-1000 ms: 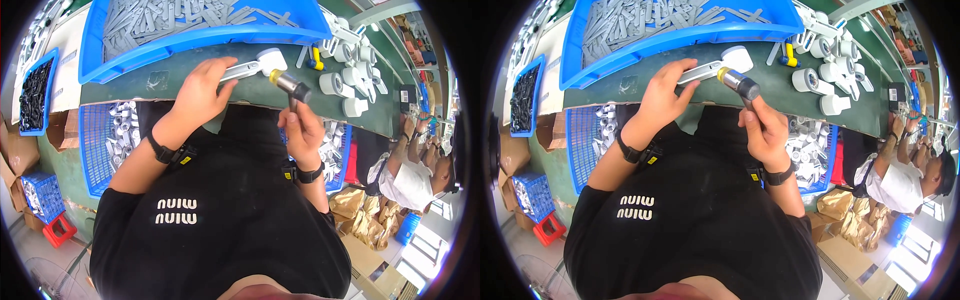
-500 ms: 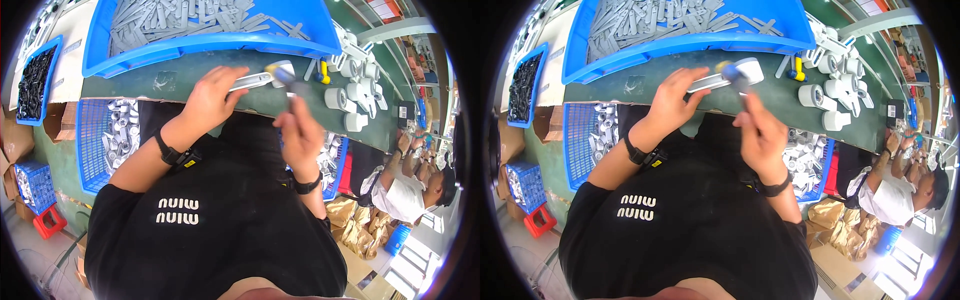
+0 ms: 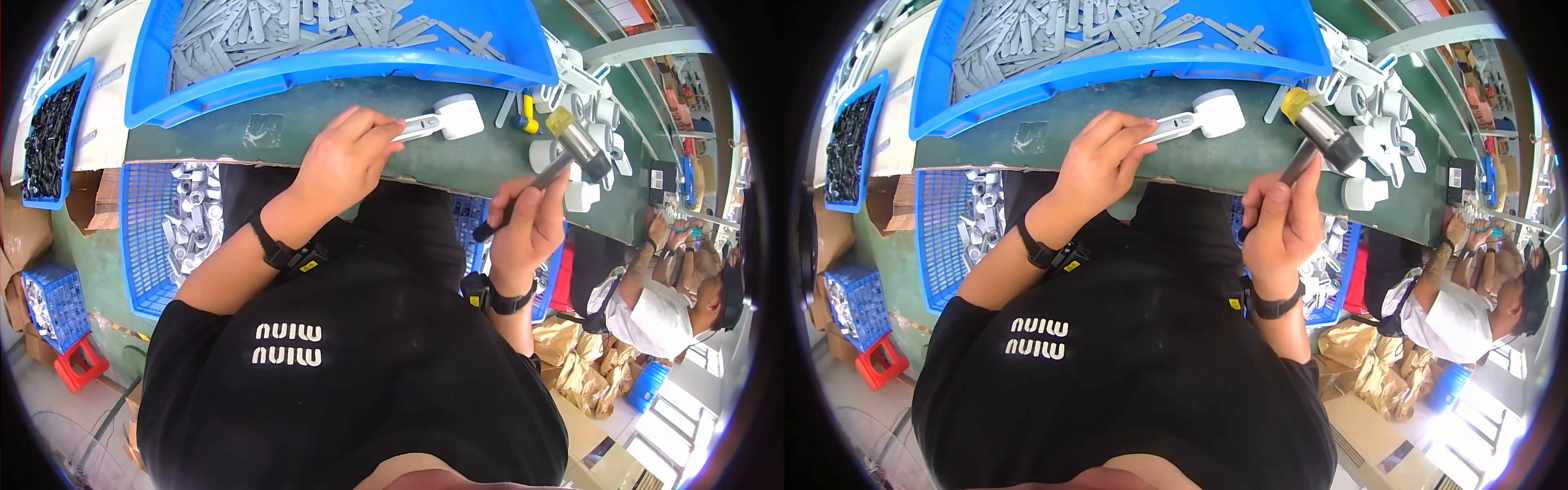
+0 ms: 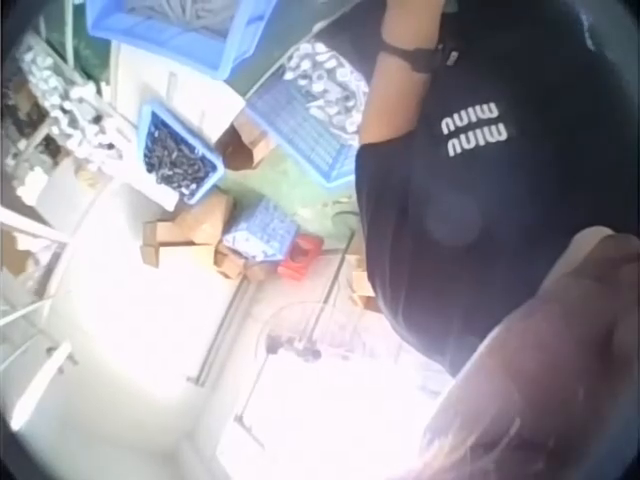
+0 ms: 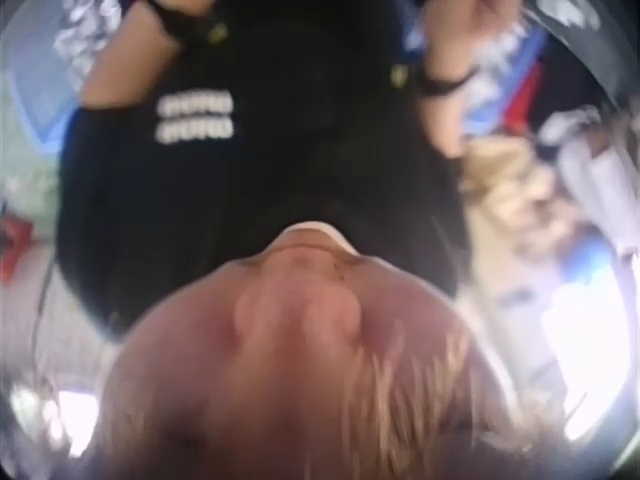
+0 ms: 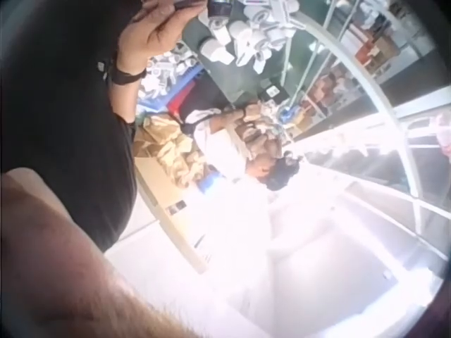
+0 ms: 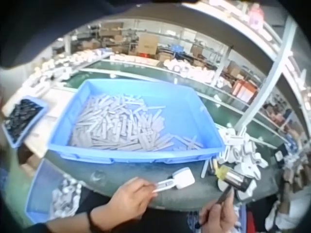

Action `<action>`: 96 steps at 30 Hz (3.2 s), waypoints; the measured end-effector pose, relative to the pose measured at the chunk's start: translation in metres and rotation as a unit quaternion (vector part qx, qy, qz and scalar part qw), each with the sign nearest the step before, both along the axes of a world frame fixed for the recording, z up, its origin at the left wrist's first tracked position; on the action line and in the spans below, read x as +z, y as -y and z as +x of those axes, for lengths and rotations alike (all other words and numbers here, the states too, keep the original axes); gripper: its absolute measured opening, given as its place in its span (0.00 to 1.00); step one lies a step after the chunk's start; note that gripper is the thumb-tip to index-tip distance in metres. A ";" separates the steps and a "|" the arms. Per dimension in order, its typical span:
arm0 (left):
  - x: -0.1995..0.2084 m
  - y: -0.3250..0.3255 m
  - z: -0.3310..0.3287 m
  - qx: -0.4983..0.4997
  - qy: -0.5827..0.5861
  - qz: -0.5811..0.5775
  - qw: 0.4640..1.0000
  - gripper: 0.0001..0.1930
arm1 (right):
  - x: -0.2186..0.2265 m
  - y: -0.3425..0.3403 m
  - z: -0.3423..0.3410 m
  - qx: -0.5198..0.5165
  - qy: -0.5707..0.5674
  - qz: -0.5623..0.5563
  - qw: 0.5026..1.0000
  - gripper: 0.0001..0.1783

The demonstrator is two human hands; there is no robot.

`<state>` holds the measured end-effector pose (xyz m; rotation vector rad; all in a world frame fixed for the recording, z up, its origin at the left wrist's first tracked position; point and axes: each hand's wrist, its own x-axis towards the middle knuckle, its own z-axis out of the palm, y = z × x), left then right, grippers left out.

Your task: Assembling electronic components by hammering metal strips into plastic housings.

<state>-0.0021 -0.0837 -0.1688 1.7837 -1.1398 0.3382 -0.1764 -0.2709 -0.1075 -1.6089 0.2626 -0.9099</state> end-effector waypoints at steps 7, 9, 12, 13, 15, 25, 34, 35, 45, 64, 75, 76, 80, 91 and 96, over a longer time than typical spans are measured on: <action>0.001 -0.001 0.000 0.007 -0.078 0.016 0.997 0.19 | -0.015 0.014 -0.003 0.095 -0.183 -0.121 0.971 0.30; 0.004 -0.003 0.002 0.011 -0.096 0.013 0.995 0.20 | -0.016 0.014 -0.003 0.088 -0.131 -0.043 0.987 0.30; 0.013 -0.009 0.004 0.003 -0.135 0.047 0.990 0.22 | -0.017 0.018 0.004 0.060 -0.101 -0.021 0.993 0.29; 0.016 -0.013 0.005 -0.004 -0.156 0.084 0.984 0.23 | -0.021 0.024 0.007 0.078 -0.104 -0.023 0.991 0.29; 0.031 -0.018 0.004 0.005 -0.145 0.038 0.989 0.23 | -0.034 0.033 0.011 0.087 -0.103 -0.008 0.991 0.29; 0.082 0.007 -0.002 -0.025 -0.034 0.030 0.999 0.30 | -0.044 0.055 0.017 0.153 -0.183 0.114 0.965 0.31; 0.061 0.049 0.004 -0.067 0.130 0.251 0.957 0.12 | -0.058 0.062 0.008 0.156 -0.083 0.133 0.975 0.32; 0.065 0.048 0.007 -0.086 0.121 0.228 0.962 0.10 | -0.059 0.063 0.007 0.162 -0.077 0.134 0.975 0.32; 0.133 -0.008 0.196 0.120 -0.035 0.111 0.986 0.11 | -0.057 0.064 0.003 0.181 -0.101 0.100 0.973 0.34; 0.064 0.028 0.304 0.079 0.043 0.407 0.909 0.21 | -0.037 0.058 0.016 0.151 -0.196 0.134 0.960 0.27; 0.101 0.010 0.305 0.038 0.003 0.293 0.955 0.08 | -0.025 0.053 0.037 0.104 -0.237 0.187 0.948 0.26; 0.106 0.014 0.301 0.036 0.000 0.293 0.955 0.08 | -0.026 0.052 0.035 0.100 -0.237 0.188 0.948 0.26; 0.108 0.025 0.289 -0.028 -0.252 0.226 0.941 0.11 | -0.026 0.054 0.036 0.102 -0.237 0.172 0.951 0.25; 0.122 0.044 0.256 -0.023 -0.294 -0.072 0.953 0.07 | -0.025 0.048 0.031 0.084 -0.294 0.112 0.945 0.24; 0.145 0.035 0.237 -0.057 -0.285 -0.129 0.948 0.06 | -0.022 0.044 0.027 0.114 -0.316 0.041 0.941 0.22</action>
